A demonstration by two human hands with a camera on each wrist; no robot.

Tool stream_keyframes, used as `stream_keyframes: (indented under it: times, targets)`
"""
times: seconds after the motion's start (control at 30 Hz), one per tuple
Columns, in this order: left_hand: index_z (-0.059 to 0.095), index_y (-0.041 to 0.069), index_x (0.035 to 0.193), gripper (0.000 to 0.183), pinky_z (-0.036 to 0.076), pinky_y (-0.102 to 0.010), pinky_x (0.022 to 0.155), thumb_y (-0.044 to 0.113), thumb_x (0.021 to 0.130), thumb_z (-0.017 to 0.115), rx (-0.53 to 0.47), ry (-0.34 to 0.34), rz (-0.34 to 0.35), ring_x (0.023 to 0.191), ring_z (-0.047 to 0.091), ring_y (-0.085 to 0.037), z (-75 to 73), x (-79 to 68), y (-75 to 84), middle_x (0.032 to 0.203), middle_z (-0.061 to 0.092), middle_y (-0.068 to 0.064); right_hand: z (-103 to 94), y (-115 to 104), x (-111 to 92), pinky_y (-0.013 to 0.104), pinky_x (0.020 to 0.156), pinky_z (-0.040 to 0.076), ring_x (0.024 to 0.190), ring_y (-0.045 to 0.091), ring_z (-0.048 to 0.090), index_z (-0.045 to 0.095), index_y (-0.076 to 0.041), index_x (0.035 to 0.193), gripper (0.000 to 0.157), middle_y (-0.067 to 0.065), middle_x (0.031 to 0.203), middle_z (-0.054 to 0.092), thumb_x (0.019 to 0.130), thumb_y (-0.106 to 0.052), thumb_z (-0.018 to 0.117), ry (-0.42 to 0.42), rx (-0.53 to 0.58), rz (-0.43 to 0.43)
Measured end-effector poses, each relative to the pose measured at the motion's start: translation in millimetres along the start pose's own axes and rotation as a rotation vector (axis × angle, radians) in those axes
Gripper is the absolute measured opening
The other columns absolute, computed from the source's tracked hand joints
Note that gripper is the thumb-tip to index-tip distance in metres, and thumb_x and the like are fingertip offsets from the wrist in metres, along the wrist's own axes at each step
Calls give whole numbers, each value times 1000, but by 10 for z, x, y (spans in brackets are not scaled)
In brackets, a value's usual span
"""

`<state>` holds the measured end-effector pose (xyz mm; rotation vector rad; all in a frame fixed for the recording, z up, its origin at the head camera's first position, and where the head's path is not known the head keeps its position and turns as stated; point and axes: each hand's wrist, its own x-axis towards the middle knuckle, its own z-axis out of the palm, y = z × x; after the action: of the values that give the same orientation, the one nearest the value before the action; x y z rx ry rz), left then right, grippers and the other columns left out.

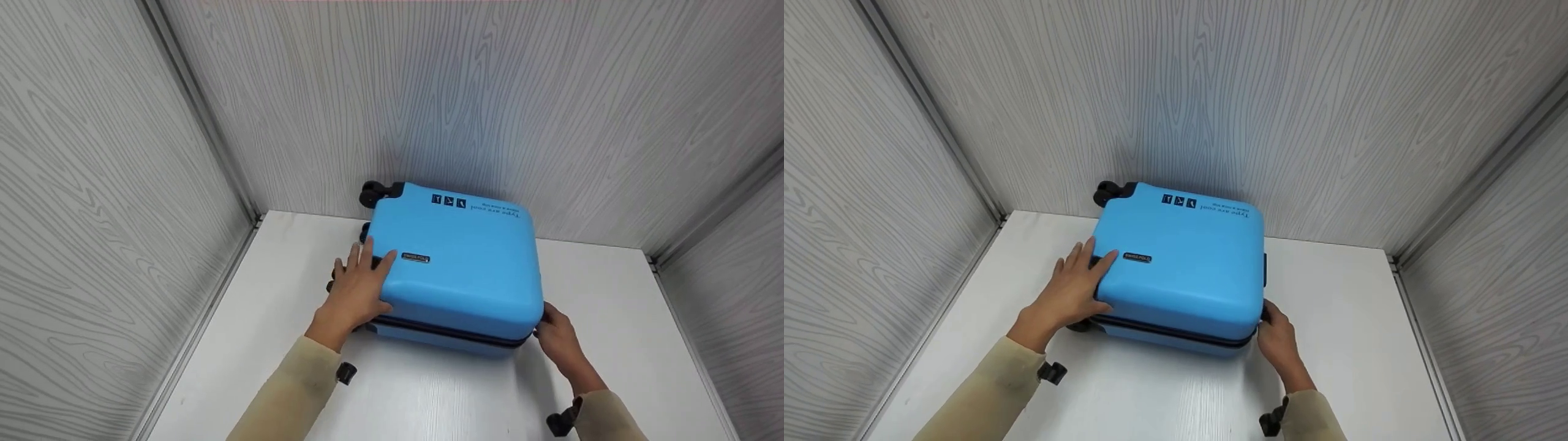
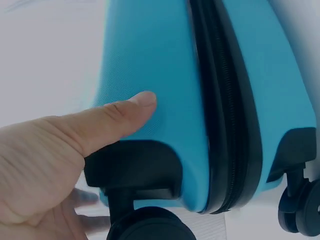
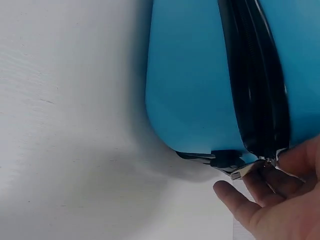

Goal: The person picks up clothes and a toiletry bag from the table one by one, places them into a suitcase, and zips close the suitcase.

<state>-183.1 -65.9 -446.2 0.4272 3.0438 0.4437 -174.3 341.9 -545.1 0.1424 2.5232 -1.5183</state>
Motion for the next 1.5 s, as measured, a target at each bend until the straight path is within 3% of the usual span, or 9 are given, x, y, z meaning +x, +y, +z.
stream_keyframes:
  times: [0.13,0.23,0.37,0.47,0.63,0.87,1.0,1.13,1.5]
  targets:
    - [27,31,169,117,19,-79,119,53,75,93,77,18,91,160,5,-54,96,37,60,178,9,-15,-7,44,20,59,111,45,141,47,51,43,3,157,50,29,152,54,110,-13,43,12,-145,-11]
    - [24,33,169,122,18,-81,117,63,71,91,110,39,114,159,1,-56,165,63,85,178,10,-12,-14,89,18,62,111,45,141,49,51,50,5,152,47,29,148,58,111,-17,49,13,-200,-20]
    - [23,36,169,122,25,-79,116,69,70,88,118,62,110,160,-1,-53,209,91,100,178,14,-8,-16,145,8,53,94,54,119,43,66,69,4,132,33,25,127,72,109,-16,56,85,-271,-40]
    - [26,38,168,121,34,-77,113,68,69,89,106,77,100,161,3,-52,207,108,102,177,20,-6,-16,162,4,45,82,52,101,34,69,76,1,115,24,20,112,76,106,-15,61,181,-343,-82]
    - [29,39,167,120,43,-72,110,68,68,90,113,95,94,161,8,-51,180,117,95,175,25,-6,-24,155,-16,46,79,54,94,35,72,80,0,106,18,19,104,77,101,-12,68,279,-439,-162]
    - [34,37,166,117,47,-70,107,64,69,92,102,115,101,160,13,-52,175,118,99,174,29,-7,-54,121,-82,42,67,49,79,26,66,81,-4,96,12,11,89,74,97,-12,72,278,-517,-203]
    - [33,37,166,117,46,-70,108,64,68,92,94,111,87,160,12,-52,176,123,109,174,29,-6,-33,124,-144,46,68,50,76,26,64,80,-3,93,8,8,82,71,95,-8,74,279,-580,-260]
    - [34,37,166,118,46,-70,107,65,67,92,103,125,85,159,13,-53,178,136,125,174,29,-7,-9,141,-216,50,72,48,76,25,62,78,-3,92,6,7,80,68,95,-6,73,271,-599,-286]
    - [32,36,167,119,44,-71,109,68,68,89,132,125,77,159,12,-55,217,146,160,174,28,-8,30,211,-277,41,71,48,81,22,63,76,-6,91,7,7,86,69,97,-7,73,270,-531,-308]
